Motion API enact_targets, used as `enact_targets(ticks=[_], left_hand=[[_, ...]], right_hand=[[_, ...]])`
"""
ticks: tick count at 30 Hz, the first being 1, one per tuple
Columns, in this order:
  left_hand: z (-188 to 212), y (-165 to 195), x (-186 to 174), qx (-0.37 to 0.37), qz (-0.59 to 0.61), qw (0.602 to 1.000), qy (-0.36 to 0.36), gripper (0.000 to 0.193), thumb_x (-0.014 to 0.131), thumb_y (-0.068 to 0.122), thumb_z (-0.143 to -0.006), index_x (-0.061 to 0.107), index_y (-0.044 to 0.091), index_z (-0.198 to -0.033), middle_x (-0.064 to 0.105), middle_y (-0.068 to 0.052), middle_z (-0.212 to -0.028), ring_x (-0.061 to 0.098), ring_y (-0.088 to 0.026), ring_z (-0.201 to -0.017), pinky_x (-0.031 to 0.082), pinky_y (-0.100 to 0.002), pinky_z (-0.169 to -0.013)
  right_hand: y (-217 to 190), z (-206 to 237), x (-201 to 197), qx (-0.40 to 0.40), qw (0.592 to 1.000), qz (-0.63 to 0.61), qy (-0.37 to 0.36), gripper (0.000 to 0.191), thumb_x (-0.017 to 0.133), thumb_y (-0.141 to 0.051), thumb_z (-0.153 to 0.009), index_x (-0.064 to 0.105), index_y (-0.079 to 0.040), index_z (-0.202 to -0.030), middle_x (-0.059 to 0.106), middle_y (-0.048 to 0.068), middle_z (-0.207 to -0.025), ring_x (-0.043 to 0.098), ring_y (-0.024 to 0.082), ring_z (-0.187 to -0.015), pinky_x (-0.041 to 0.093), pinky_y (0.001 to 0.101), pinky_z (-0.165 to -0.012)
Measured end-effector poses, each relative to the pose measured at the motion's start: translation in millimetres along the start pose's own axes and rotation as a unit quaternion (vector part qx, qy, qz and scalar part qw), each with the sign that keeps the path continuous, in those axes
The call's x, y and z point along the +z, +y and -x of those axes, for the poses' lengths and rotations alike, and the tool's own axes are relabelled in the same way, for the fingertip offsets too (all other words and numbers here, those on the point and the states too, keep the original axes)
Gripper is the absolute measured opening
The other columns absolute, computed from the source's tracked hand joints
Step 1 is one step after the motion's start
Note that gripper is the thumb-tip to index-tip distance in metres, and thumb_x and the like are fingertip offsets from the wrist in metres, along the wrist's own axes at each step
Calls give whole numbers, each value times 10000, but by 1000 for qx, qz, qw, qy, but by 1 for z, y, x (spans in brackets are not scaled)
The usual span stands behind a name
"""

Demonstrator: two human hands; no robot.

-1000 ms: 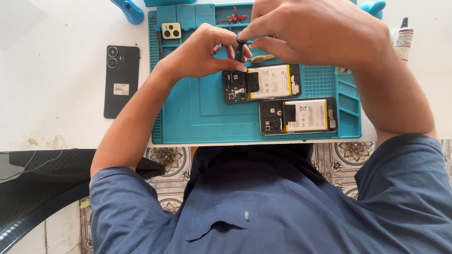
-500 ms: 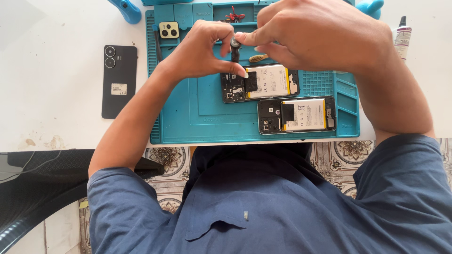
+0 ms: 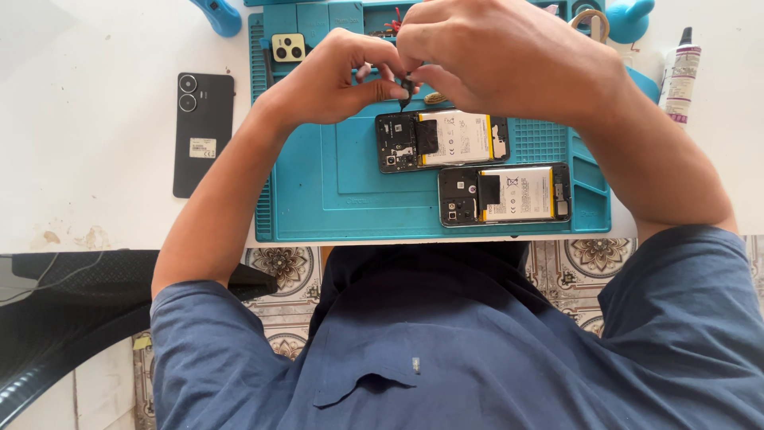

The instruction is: The person uses a screwdriver to remove screws from a disassembled smartphone, then uses a small brush to clean the battery area and internal components. The person handles the phone and tools on a workbench with other disassembled devices and repair tools visible.

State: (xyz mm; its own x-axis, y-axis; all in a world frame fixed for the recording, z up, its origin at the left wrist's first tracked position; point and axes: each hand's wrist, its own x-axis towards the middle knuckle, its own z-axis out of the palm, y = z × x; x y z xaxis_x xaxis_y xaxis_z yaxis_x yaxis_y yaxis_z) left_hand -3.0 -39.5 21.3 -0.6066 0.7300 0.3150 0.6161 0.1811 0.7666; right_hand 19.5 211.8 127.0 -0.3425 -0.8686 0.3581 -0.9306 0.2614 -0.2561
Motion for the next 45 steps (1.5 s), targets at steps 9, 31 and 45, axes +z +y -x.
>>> enact_targets(ticks=[9,31,45], left_hand=[[-6,10,4,-8,63,997,32,389,952,246,-865,630,46,-954,642,9,-879,603,-75,-857,468,-288,-752],[-2,26,-18,-16,-13,999,-27,443,951,336,-719,689,60,-945,657,-12,-1016,594,-137,-886,431,-283,-710],[-6,30,-9,-19,8,997,-79,318,881,263,-829,682,65,-978,646,-10,-959,539,-129,-813,428,-286,-699]], right_hand=[[6,2,7,-30,999,-27,9,122,756,-17,-946,724,7,-1061,668,137,-1039,665,313,-937,518,422,-808],[-5,4,14,6,1000,23,-9,102,744,-10,-902,669,41,-950,639,149,-956,668,300,-882,536,414,-779],[-14,2,13,6,998,48,-36,128,722,-59,-899,640,25,-948,623,143,-940,657,301,-929,535,418,-805]])
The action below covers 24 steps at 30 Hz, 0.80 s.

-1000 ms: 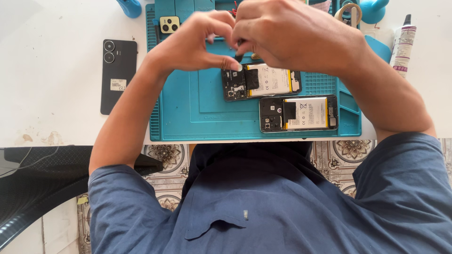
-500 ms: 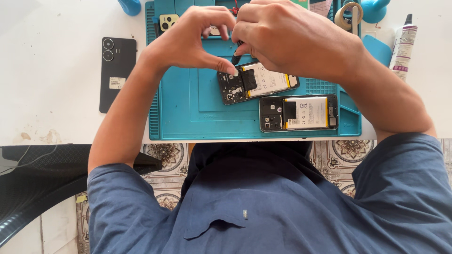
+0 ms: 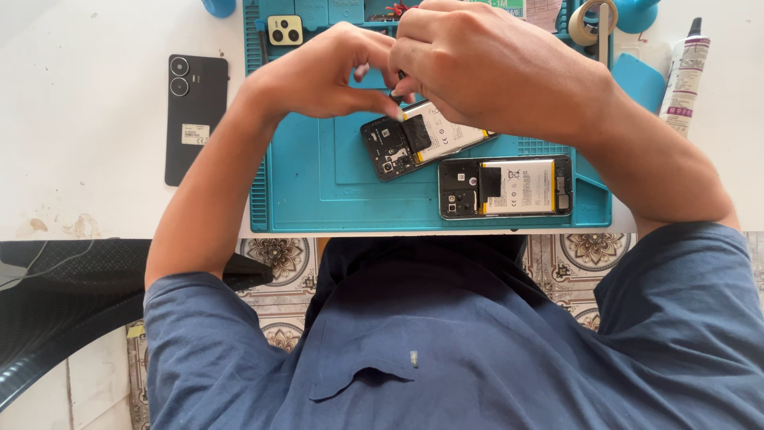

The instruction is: The person uses a screwdriver to remove screws from a disassembled smartphone, then uses a small brush to clean the battery area and internal components. The person handles the phone and tools on a workbench with other disassembled devices and repair tools visible.

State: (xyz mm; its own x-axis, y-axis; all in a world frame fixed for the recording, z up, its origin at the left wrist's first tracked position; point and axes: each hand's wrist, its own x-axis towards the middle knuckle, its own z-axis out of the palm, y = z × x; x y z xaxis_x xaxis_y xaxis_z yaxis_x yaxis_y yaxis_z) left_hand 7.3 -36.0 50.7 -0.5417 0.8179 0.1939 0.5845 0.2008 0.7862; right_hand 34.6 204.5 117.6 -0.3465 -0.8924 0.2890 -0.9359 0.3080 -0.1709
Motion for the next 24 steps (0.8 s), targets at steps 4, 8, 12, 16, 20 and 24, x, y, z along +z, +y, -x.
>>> enact_targets(ticks=[4,8,12,16,20,24], left_hand=[[1,-3,2,-26,-25,999,17,556,992,336,-688,638,27,-984,606,-35,-872,518,-140,-773,437,-309,-676],[5,-4,-8,1,13,999,-52,371,913,270,-855,732,65,-1107,696,-14,-1107,560,-139,-893,428,-324,-728],[1,0,-2,26,-22,999,4,579,971,329,-739,691,53,-1163,673,-28,-1034,583,-164,-892,452,-321,-772],[4,2,-5,31,21,999,-35,670,948,345,-681,656,53,-1210,671,-40,-1089,592,-184,-984,446,-324,-783],[4,-3,-7,-7,-5,998,-65,383,865,300,-849,710,97,-1135,685,-65,-1031,598,-203,-965,478,-364,-848],[-1,-9,2,105,-143,983,40,720,1051,449,-563,689,81,-1065,677,-82,-995,570,-272,-972,470,-410,-889]], right_hand=[[-4,-1,-1,-12,1000,16,1,154,727,-99,-929,636,23,-954,617,134,-911,657,304,-957,530,419,-814],[-6,-2,-1,-28,999,24,4,155,721,-86,-919,633,29,-973,618,132,-929,656,300,-973,539,410,-843],[-8,-2,-1,-34,999,13,-7,181,728,-97,-899,624,43,-945,618,142,-935,649,297,-951,543,413,-814],[-9,-3,1,-36,999,1,7,215,737,-116,-933,635,55,-1013,621,143,-955,641,300,-954,540,413,-800],[-7,-3,0,-34,998,39,-32,158,726,-67,-879,614,36,-920,616,133,-920,648,285,-949,554,401,-815],[-8,-4,1,-49,999,19,4,184,733,-92,-852,618,35,-919,633,129,-932,644,288,-949,543,416,-824]])
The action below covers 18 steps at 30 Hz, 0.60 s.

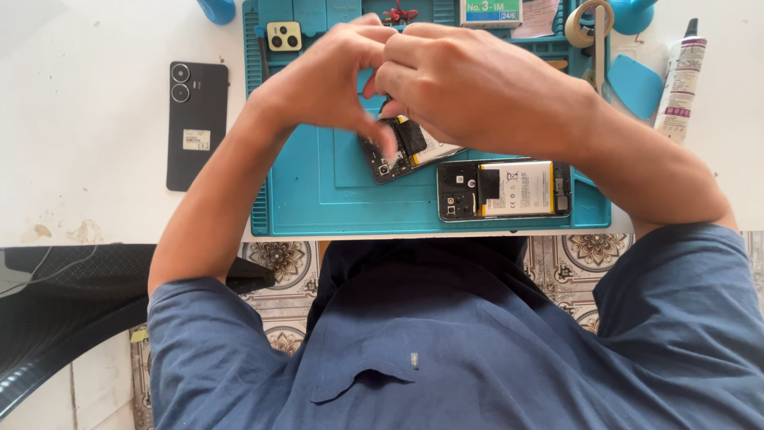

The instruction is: The person uses a screwdriver to remove screws from a disassembled smartphone, then uses a small brush to clean the battery area and internal components. The person handles the phone and tools on a workbench with other disassembled devices and repair tools visible.

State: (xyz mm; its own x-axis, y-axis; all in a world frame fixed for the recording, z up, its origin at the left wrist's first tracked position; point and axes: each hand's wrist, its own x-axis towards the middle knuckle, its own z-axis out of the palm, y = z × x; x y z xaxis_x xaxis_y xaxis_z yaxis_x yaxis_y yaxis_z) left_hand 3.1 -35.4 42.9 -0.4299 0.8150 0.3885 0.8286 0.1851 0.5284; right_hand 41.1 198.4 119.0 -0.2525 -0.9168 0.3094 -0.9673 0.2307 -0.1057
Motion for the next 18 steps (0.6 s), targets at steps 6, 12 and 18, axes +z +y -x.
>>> enact_targets(ticks=[6,12,18], left_hand=[[7,-11,-7,-16,71,997,16,937,1023,582,-510,611,13,-1129,649,-97,-1067,630,-220,-993,495,-361,-887],[16,-24,-5,-42,55,998,7,640,1002,469,-742,728,48,-1138,696,-74,-1091,674,-213,-1034,553,-342,-947],[10,-20,3,-61,83,994,-18,384,947,315,-844,715,30,-957,723,-62,-978,681,-199,-927,530,-336,-802]], right_hand=[[3,-1,-11,12,1000,21,-11,250,758,-188,-960,641,15,-873,642,129,-891,653,280,-895,534,413,-784],[12,8,-22,120,992,-25,14,202,751,-185,-960,715,2,-1027,707,160,-880,682,329,-728,525,414,-618],[23,5,-6,124,991,-49,12,205,729,-217,-1043,691,-19,-1080,718,122,-916,682,305,-752,513,407,-622]])
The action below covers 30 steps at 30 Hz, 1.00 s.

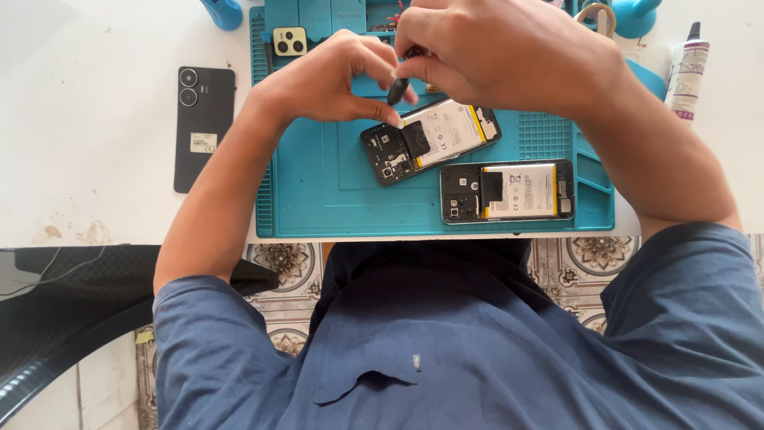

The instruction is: The person uses a screwdriver to remove screws from a disassembled smartphone, then uses a small brush to clean the battery area and internal components. The person handles the phone and tools on a workbench with other disassembled devices and repair tools visible.

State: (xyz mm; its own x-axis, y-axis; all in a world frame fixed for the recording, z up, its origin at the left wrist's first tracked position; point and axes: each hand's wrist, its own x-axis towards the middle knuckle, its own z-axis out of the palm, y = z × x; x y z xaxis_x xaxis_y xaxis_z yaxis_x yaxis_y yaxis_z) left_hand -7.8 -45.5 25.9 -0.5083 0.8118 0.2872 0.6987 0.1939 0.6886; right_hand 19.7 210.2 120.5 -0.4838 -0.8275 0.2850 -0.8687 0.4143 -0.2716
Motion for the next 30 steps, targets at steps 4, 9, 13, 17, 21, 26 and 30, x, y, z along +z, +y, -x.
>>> enact_targets(ticks=[4,9,13,17,21,26,30], left_hand=[[1,8,-2,-58,24,997,-35,303,940,286,-829,740,58,-831,727,4,-826,621,-159,-771,451,-328,-675],[-1,14,-6,-119,-22,991,-61,348,964,326,-762,744,57,-783,623,-26,-692,531,-167,-650,396,-341,-599],[-1,15,-5,-104,-12,993,-54,340,953,327,-761,743,64,-805,649,3,-727,544,-149,-658,408,-330,-599],[-2,12,-4,-114,-25,992,-56,331,955,321,-760,746,68,-800,670,-4,-733,555,-151,-652,415,-334,-599],[-2,10,-4,-104,-22,993,-53,309,943,307,-782,753,70,-835,709,2,-769,610,-146,-684,464,-323,-640],[0,9,-4,-73,-34,996,-43,300,949,290,-788,757,66,-844,714,-11,-778,637,-167,-714,498,-334,-695],[0,9,-2,-83,-30,995,-38,291,946,294,-794,762,78,-856,714,-6,-771,642,-165,-709,504,-335,-706]], right_hand=[[2,1,6,12,1000,-15,-11,215,722,-215,-1029,685,-11,-1089,719,131,-891,683,312,-731,510,420,-597],[2,-3,9,-27,999,-43,-9,207,714,-191,-1030,664,7,-1068,711,150,-901,684,325,-769,526,425,-682],[2,-5,11,-35,998,-45,-12,176,715,-158,-1003,679,7,-1052,711,156,-885,690,335,-777,527,430,-688],[1,-6,13,-34,999,-34,-11,177,722,-157,-999,693,10,-1049,712,160,-873,688,342,-765,531,439,-682],[1,-6,11,-29,999,-40,-9,184,714,-160,-1008,687,13,-1065,720,159,-894,688,334,-753,532,432,-673],[0,-7,12,-33,999,-31,-9,178,725,-164,-1007,694,5,-1057,720,155,-875,690,333,-754,531,429,-670],[0,-7,12,-31,999,-31,-8,186,723,-170,-1018,688,8,-1061,720,152,-875,686,324,-733,528,423,-656]])
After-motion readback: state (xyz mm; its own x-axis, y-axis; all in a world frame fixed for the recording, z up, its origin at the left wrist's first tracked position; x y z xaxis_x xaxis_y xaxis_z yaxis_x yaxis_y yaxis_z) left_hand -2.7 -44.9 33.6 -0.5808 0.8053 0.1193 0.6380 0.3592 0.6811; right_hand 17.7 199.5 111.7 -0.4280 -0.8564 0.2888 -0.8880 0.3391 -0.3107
